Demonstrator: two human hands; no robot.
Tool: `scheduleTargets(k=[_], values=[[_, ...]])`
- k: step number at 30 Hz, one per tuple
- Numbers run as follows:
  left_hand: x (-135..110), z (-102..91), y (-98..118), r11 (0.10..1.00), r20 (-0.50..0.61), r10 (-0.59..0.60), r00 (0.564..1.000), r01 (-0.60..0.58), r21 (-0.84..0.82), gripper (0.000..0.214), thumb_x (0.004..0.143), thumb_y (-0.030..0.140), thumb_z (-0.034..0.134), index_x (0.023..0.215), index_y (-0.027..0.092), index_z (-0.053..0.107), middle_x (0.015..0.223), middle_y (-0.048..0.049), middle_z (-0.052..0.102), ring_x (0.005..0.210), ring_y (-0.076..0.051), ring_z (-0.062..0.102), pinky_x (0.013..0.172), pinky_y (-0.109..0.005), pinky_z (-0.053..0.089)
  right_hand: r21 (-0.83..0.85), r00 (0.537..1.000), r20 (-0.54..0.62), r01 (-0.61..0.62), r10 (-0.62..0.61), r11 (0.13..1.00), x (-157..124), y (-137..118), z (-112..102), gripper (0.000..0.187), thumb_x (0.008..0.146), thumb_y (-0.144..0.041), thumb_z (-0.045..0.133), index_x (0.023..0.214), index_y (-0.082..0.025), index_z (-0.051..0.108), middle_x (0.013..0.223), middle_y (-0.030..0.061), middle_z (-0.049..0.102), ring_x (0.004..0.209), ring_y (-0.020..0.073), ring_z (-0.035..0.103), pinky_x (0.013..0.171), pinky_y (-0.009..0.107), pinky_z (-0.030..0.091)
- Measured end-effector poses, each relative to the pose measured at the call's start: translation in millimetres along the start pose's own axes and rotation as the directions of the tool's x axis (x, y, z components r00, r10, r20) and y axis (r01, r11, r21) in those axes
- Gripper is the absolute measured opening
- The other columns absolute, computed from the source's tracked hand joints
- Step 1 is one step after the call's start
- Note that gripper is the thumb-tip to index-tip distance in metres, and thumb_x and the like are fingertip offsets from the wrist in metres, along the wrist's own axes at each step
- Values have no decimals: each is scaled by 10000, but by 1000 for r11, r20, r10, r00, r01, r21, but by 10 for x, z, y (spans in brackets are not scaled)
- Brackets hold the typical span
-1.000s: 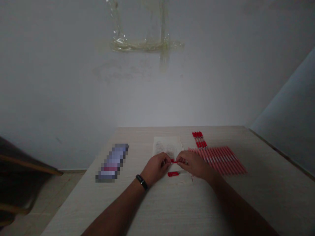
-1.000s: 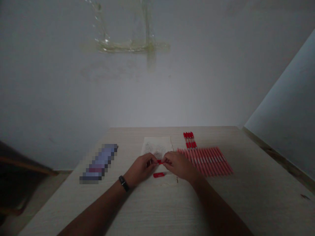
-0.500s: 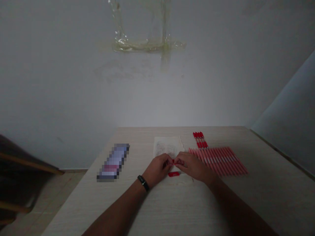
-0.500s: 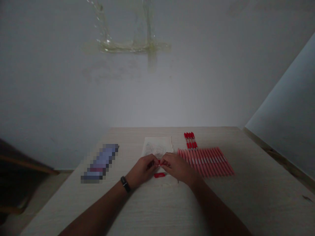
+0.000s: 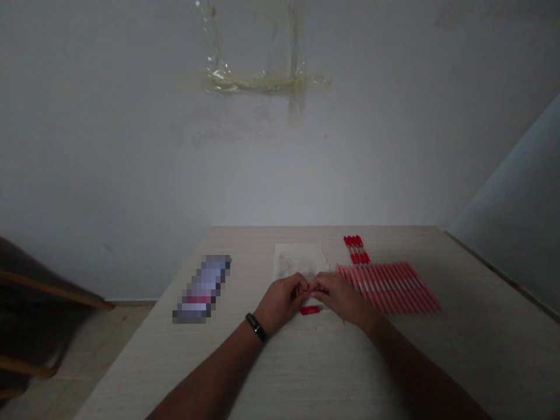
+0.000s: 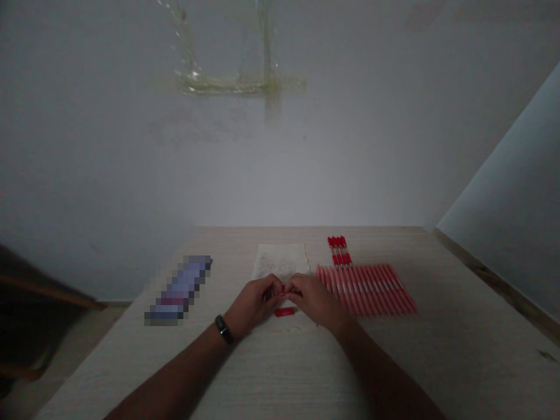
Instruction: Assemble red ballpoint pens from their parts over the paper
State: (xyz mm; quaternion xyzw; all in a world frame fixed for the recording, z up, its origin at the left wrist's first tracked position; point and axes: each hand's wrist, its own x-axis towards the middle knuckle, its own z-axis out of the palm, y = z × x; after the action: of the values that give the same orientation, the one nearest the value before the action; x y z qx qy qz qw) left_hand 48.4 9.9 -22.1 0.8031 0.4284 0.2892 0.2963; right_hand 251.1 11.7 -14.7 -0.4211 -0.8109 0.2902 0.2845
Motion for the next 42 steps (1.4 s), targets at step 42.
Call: scheduleTargets(k=[42], values=[[-21,-175,26,983,18,117,993,-118,138,228,882,156,551,1073,214,662,964,-53,595,876,-177,568,774,-268,465,-230,996,-85,-15,-5,973,-48,124,-354,66,902,-215,591,894,-196,653,828,8,651,715,140,592,652,247,400]])
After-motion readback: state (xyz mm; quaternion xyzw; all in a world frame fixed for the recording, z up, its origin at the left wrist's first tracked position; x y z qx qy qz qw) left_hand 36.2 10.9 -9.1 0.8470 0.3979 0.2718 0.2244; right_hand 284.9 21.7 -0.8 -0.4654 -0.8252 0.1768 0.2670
